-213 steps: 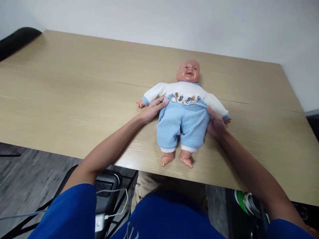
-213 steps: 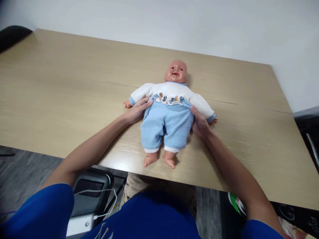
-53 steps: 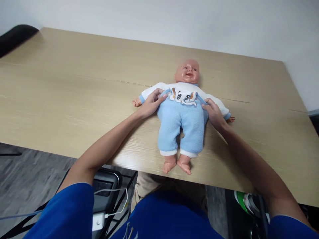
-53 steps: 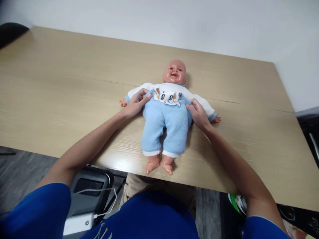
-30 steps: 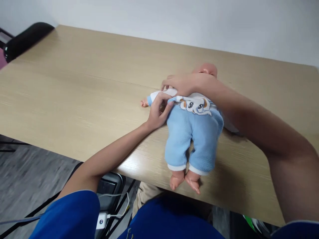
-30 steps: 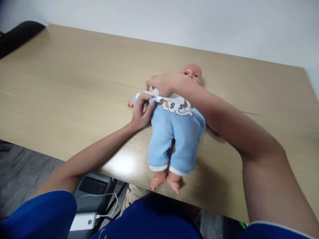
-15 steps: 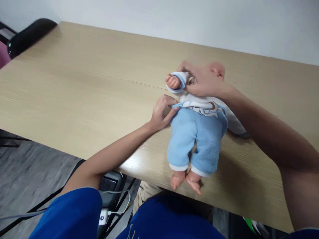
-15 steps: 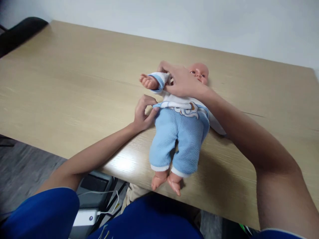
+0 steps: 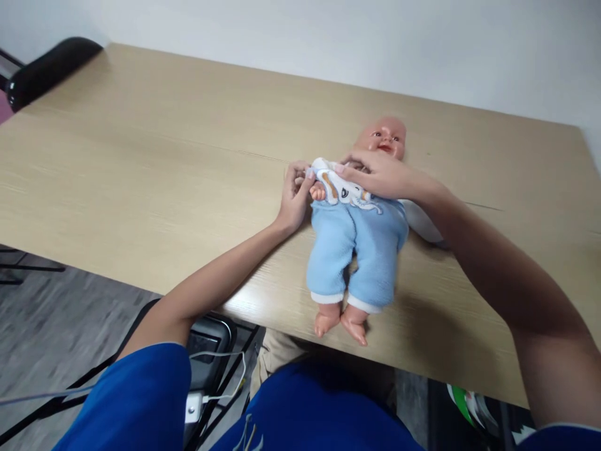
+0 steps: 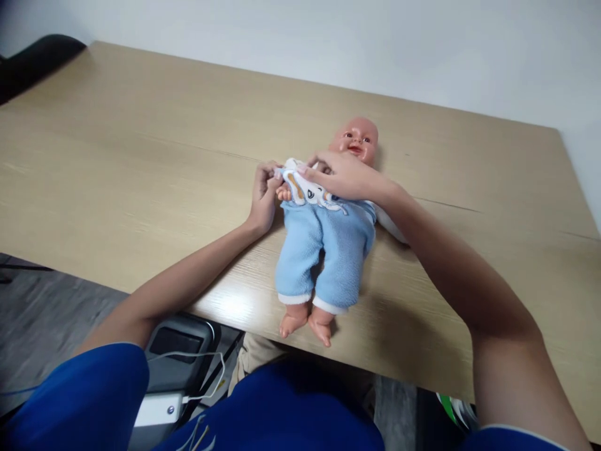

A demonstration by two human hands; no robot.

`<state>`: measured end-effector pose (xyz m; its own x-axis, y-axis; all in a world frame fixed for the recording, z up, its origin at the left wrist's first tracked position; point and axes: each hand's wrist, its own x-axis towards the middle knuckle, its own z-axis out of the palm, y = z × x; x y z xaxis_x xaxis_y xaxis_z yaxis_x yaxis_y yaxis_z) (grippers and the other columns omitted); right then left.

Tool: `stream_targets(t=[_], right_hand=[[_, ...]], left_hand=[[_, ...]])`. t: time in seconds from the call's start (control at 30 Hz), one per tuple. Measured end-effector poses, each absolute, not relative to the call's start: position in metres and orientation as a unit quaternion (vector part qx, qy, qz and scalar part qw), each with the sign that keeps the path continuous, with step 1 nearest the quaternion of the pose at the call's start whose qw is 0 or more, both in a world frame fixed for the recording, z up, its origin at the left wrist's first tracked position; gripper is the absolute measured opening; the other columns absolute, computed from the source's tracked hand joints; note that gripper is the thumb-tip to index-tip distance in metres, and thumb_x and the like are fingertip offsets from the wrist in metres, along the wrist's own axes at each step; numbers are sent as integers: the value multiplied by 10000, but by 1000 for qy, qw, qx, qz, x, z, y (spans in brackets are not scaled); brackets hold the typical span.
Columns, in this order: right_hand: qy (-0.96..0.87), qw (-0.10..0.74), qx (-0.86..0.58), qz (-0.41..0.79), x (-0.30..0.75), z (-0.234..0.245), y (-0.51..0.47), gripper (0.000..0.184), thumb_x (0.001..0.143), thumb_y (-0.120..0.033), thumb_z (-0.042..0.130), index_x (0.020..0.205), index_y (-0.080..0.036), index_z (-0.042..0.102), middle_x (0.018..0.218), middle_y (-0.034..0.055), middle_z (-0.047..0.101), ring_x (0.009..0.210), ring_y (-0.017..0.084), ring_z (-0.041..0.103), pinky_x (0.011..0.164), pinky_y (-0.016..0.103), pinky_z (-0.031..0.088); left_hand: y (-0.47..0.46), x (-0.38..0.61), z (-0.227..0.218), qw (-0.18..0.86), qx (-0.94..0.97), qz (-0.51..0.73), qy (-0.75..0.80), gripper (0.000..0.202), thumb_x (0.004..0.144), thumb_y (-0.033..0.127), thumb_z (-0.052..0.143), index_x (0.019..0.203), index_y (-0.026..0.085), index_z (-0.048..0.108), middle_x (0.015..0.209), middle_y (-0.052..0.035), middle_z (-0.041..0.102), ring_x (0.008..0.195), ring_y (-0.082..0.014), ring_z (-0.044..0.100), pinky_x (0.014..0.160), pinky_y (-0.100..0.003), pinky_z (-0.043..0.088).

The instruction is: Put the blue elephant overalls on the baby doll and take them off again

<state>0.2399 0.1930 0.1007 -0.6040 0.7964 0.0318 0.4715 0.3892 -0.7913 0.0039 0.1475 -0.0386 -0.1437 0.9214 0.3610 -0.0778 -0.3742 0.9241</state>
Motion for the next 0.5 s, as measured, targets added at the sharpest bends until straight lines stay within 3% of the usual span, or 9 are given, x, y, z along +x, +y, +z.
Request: stream_targets(t=[0.1,0.23,0.4,0.5], right_hand=[[-784,204,-409,421,245,101,182,450,960,-656,1028,898,-280,787,780,27,700,883,284,654,813,415,456],[-765,246,-410,431,247,94,178,383,949,-552,1036,893,-270,784,841,23,701,877,259,622,825,399,474],[-751,298,-404,428,251,74,183,512,926,-772,954,992,-291,791,979,38,759,998,289,668,961,424,565],[-743,310,-404,434,253,63,182,551,930,-826,917,976,-299,762,954,29,734,1001,291,668,986,434,585]], left_hand=[[155,0,-43,471,501,604,403,696,983,942,868,1143,303,642,1200,-47,699,1161,-239,714,1105,-400,619],[156,0,-45,507,482,612,369,716,944,925,923,1111,292,634,1137,-28,681,1101,-211,709,1067,-376,620],[162,4,-48,559,434,606,363,731,932,892,980,1135,302,599,1038,-1,679,966,-198,726,946,-398,662],[170,6,-50,568,470,555,386,687,1043,923,845,1111,295,573,1064,-34,730,1045,-232,769,973,-436,680]])
